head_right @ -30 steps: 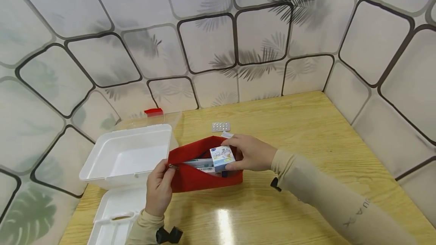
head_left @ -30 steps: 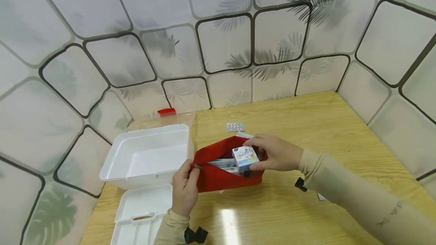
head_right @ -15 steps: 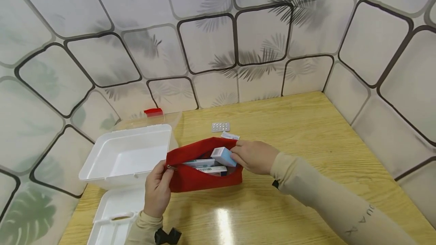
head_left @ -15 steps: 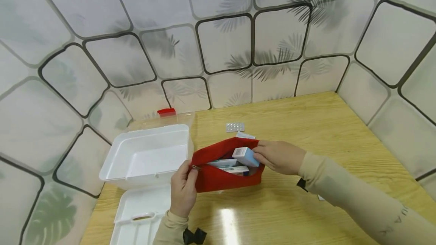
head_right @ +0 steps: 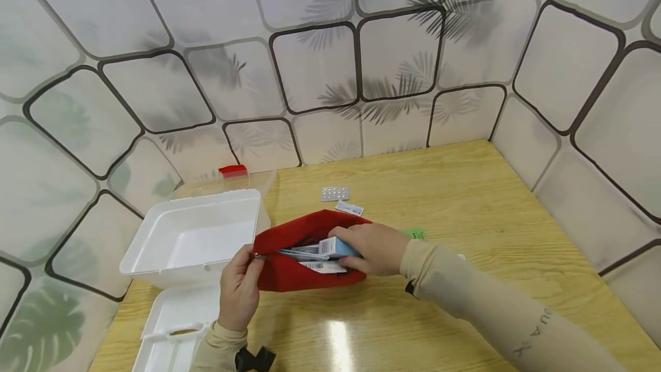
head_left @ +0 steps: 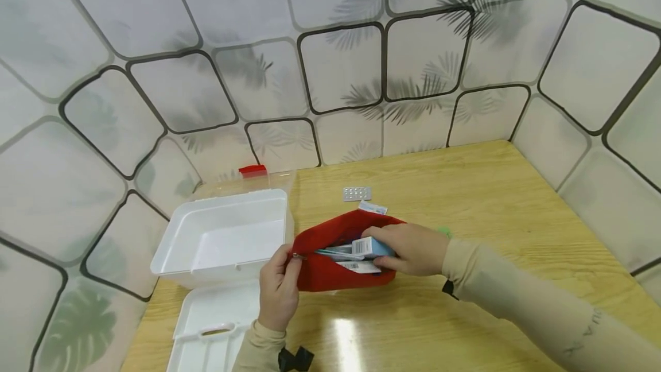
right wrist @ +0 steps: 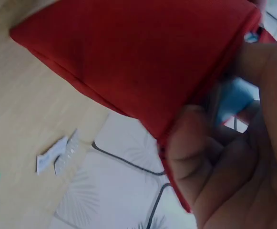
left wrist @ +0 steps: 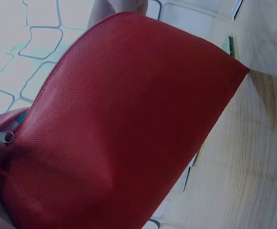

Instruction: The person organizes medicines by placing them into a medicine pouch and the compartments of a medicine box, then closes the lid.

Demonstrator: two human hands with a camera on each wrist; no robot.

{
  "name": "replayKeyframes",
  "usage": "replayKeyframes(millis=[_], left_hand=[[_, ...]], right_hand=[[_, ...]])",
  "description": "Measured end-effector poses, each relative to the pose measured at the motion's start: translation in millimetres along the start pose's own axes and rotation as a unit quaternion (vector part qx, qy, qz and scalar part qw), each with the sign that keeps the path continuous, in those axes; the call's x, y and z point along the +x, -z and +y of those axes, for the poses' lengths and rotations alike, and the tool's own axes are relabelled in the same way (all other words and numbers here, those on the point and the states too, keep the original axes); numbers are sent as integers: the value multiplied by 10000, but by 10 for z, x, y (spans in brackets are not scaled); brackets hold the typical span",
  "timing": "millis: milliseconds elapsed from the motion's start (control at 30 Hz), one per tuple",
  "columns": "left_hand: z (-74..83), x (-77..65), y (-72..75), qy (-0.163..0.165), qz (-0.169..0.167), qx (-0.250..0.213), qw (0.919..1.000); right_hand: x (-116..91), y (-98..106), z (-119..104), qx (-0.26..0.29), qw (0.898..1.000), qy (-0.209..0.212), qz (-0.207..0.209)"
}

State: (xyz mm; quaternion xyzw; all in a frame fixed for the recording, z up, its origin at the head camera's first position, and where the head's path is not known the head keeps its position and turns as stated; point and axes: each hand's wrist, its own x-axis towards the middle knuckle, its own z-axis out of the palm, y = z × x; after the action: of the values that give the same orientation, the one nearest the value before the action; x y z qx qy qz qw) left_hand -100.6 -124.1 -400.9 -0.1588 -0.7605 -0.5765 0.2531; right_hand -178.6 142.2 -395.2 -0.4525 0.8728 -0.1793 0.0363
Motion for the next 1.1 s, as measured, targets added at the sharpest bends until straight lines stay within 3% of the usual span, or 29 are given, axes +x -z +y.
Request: replayKeyframes(millis=[100,333,467,633,733,867,1100], left_hand=[[-3,-4,-1,-51,-90,-82,9999],[-37,-21,-30,-310,-218,67,9993],[-203,-64,-32,-212,-216,72,9995],[-353,-105,-3,-101,-267,46,9996],[-363,-109,4,-183,-287,41,9994],[-322,-99,-1,-267,-291,68,9992],[-45,-24,4,-453,-413,31,9981]], right_hand=[[10,-41,-52,-82,9998,-80,-175],[53,-97,-154,-398,9932,-870,-659],[45,-114,-163,-1165,9903,-733,-170],[47,-70,-62,-1706,9772,-273,1232],[50,-19,28,-1973,9652,-60,1716],[57,0,116,-2511,9550,-5,1577],[103,-62,173,-3364,9340,-79,1203]])
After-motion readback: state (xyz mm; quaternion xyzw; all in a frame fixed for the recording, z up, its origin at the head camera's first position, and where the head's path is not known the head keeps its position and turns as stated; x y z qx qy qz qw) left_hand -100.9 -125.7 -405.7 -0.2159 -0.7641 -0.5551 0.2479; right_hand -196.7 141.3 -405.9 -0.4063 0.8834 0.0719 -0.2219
